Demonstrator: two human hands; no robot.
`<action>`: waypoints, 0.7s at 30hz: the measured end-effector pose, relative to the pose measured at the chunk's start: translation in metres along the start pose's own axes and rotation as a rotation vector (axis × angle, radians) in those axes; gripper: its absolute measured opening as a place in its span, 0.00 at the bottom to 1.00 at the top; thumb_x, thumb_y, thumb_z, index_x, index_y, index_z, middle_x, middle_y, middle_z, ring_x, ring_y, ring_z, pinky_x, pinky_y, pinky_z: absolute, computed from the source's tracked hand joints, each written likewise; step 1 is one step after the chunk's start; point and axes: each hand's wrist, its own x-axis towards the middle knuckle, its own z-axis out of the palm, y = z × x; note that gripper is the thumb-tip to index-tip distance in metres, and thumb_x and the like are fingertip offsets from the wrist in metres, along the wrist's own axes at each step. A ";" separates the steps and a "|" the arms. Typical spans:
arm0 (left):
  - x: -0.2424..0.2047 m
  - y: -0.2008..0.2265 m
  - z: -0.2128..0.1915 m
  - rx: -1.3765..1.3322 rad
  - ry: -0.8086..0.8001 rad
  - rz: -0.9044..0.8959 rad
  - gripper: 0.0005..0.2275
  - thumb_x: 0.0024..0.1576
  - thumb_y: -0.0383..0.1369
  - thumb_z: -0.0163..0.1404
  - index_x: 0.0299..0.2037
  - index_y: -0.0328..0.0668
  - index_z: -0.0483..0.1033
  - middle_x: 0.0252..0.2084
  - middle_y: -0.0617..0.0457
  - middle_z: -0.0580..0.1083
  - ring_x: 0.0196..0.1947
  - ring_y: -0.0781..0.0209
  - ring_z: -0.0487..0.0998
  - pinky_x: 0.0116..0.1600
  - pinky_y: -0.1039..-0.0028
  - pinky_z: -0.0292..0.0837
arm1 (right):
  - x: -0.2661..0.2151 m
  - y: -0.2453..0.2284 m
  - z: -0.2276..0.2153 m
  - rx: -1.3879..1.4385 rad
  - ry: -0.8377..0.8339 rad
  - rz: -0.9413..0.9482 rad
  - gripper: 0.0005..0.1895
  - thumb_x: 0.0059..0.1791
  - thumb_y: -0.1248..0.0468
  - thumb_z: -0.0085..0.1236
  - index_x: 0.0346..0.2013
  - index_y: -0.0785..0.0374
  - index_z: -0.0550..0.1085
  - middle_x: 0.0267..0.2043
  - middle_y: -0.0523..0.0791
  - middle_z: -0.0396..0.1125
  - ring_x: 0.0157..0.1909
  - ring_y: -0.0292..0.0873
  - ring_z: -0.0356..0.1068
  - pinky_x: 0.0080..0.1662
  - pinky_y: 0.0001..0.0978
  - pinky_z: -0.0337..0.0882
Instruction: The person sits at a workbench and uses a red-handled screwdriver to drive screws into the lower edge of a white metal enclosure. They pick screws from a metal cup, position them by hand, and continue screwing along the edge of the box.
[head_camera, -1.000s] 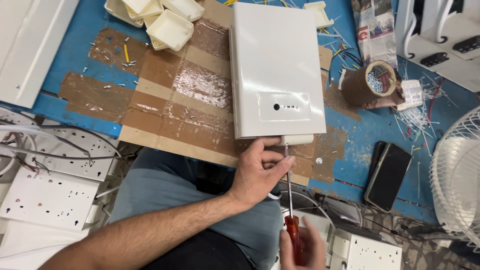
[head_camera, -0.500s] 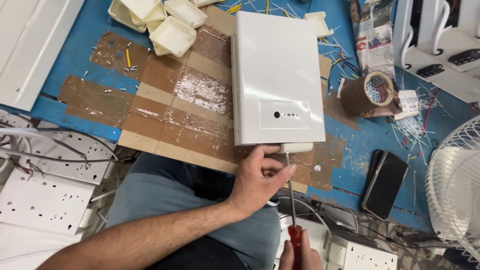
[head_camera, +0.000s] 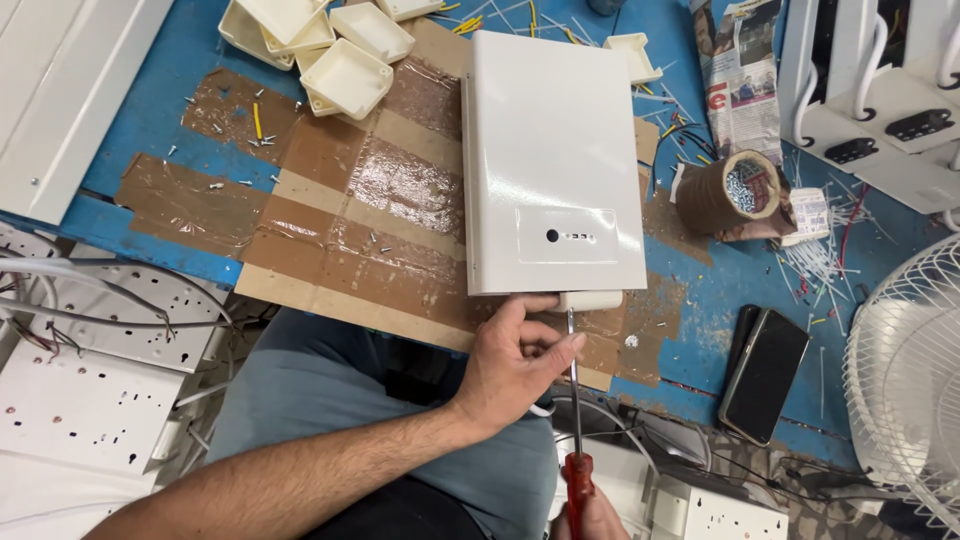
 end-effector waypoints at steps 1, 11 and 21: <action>0.000 -0.001 -0.001 0.071 0.012 0.028 0.22 0.60 0.34 0.57 0.57 0.26 0.65 0.30 0.50 0.81 0.30 0.70 0.81 0.33 0.82 0.77 | -0.003 0.000 0.019 -0.451 0.288 -0.263 0.25 0.55 0.57 0.50 0.64 0.67 0.73 0.22 0.48 0.70 0.15 0.31 0.53 0.20 0.26 0.52; 0.000 0.000 -0.004 0.062 -0.026 -0.001 0.21 0.61 0.35 0.55 0.57 0.27 0.65 0.29 0.50 0.81 0.30 0.70 0.81 0.33 0.82 0.77 | 0.010 -0.014 0.048 -0.434 0.449 -0.270 0.25 0.49 0.62 0.54 0.61 0.67 0.68 0.31 0.50 0.75 0.13 0.38 0.58 0.18 0.30 0.58; 0.001 0.001 -0.005 0.049 -0.022 -0.001 0.20 0.61 0.35 0.56 0.57 0.27 0.66 0.31 0.50 0.81 0.30 0.70 0.81 0.33 0.82 0.77 | 0.014 -0.038 0.056 -1.012 0.278 -0.683 0.22 0.53 0.54 0.58 0.58 0.60 0.68 0.28 0.48 0.71 0.27 0.38 0.73 0.34 0.26 0.72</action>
